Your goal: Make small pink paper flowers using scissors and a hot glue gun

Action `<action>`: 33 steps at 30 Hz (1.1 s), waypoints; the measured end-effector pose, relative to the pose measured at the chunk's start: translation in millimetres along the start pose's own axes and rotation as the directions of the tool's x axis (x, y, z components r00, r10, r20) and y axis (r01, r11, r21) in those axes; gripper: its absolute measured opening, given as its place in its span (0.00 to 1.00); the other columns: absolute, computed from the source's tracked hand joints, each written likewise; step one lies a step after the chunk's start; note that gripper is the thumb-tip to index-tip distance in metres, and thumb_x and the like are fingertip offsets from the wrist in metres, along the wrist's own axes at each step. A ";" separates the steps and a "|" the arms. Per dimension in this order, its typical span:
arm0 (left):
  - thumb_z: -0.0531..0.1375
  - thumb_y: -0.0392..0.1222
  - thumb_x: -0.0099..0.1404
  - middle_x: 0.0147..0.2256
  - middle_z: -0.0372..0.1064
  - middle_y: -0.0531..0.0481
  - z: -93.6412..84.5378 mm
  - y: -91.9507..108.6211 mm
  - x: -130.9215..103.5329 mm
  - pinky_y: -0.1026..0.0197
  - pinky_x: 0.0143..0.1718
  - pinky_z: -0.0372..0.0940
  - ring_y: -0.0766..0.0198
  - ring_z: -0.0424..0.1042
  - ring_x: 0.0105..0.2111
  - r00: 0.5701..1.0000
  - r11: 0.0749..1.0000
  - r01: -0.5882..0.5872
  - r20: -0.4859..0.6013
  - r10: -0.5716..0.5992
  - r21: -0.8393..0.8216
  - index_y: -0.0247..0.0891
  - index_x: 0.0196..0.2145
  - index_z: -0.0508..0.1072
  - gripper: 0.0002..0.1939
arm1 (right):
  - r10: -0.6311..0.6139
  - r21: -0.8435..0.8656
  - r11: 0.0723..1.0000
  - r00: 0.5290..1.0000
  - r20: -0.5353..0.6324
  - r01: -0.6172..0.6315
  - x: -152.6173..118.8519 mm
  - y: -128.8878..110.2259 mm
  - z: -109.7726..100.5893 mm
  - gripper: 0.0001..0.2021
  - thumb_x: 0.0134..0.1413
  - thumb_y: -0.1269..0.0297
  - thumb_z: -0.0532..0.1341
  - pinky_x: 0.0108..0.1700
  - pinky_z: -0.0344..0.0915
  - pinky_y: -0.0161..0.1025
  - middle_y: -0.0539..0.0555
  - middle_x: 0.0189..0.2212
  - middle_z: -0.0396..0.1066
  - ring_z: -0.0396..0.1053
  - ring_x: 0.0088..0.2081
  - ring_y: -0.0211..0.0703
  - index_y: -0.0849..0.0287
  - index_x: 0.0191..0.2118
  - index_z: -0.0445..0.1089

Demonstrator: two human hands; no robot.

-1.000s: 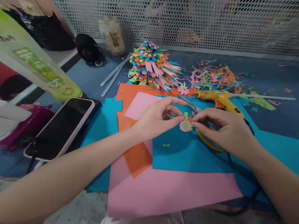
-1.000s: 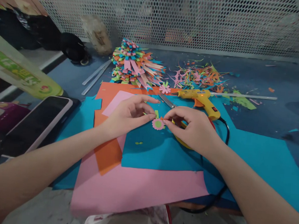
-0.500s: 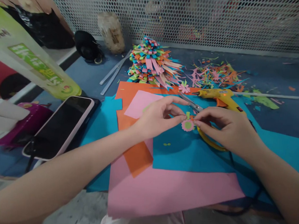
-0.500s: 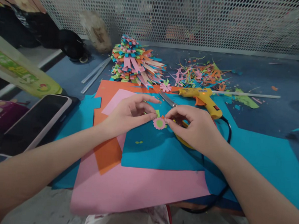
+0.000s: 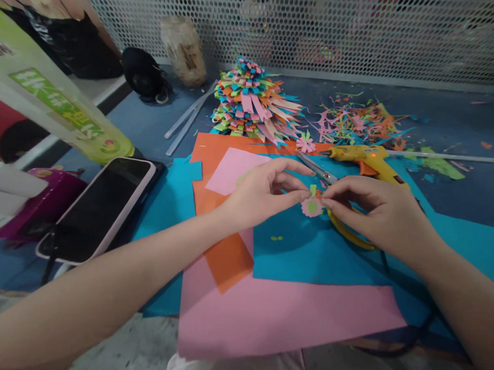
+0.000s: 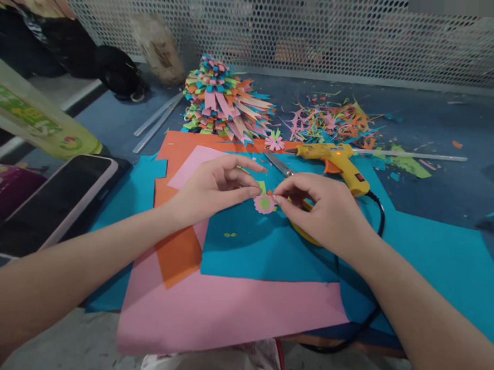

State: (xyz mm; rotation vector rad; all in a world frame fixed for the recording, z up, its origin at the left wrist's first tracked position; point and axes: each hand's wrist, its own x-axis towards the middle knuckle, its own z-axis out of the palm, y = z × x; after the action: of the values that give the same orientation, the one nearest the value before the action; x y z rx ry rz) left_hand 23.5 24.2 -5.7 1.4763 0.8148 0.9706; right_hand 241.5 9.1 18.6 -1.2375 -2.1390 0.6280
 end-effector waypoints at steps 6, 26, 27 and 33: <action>0.68 0.37 0.59 0.33 0.80 0.49 0.1 0.1 0.1 0.62 0.38 0.71 0.62 0.80 0.35 1.000 1.000 0.016 -0.001 -0.016 0.001 0.37 0.44 0.73 0.16 | 0.001 -0.013 1.000 1.000 0.002 -0.001 -0.1 0.8 -0.7 0.09 0.56 0.56 0.63 0.30 0.66 0.40 0.52 0.27 0.77 0.71 0.28 0.42 0.54 0.31 0.75; 0.67 0.38 0.59 0.32 0.80 0.50 0.7 1.9 -0.5 0.60 0.39 0.71 0.62 0.80 0.35 1.000 1.000 0.009 0.003 -0.009 0.015 0.37 0.43 0.73 0.14 | 0.033 -0.041 0.999 0.999 0.030 -0.032 -0.1 -2.0 -1.2 0.09 0.57 0.54 0.63 0.30 0.66 0.45 0.52 0.28 0.77 0.73 0.29 0.46 0.51 0.31 0.75; 0.67 0.38 0.59 0.33 0.80 0.50 0.8 2.2 -0.5 0.60 0.40 0.71 0.62 0.80 0.35 1.000 1.000 0.011 0.003 -0.011 0.018 0.37 0.43 0.72 0.14 | 0.034 -0.035 0.999 0.999 0.026 -0.034 -0.3 -1.8 -1.0 0.09 0.57 0.54 0.63 0.30 0.66 0.45 0.52 0.28 0.77 0.73 0.29 0.46 0.51 0.31 0.75; 0.67 0.36 0.59 0.32 0.79 0.50 1.1 2.0 -0.3 0.61 0.38 0.70 0.62 0.80 0.35 1.000 0.999 0.012 -0.017 -0.011 0.037 0.37 0.43 0.73 0.13 | 0.037 -0.027 0.999 0.999 0.028 -0.036 -0.8 0.3 -0.9 0.09 0.57 0.53 0.63 0.31 0.65 0.44 0.52 0.28 0.77 0.72 0.29 0.45 0.51 0.32 0.75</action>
State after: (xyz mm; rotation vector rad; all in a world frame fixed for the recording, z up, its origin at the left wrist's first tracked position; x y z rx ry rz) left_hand 24.3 23.3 -3.8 1.4956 0.8572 0.9649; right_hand 242.6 8.6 18.9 -1.2920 -2.1585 0.6382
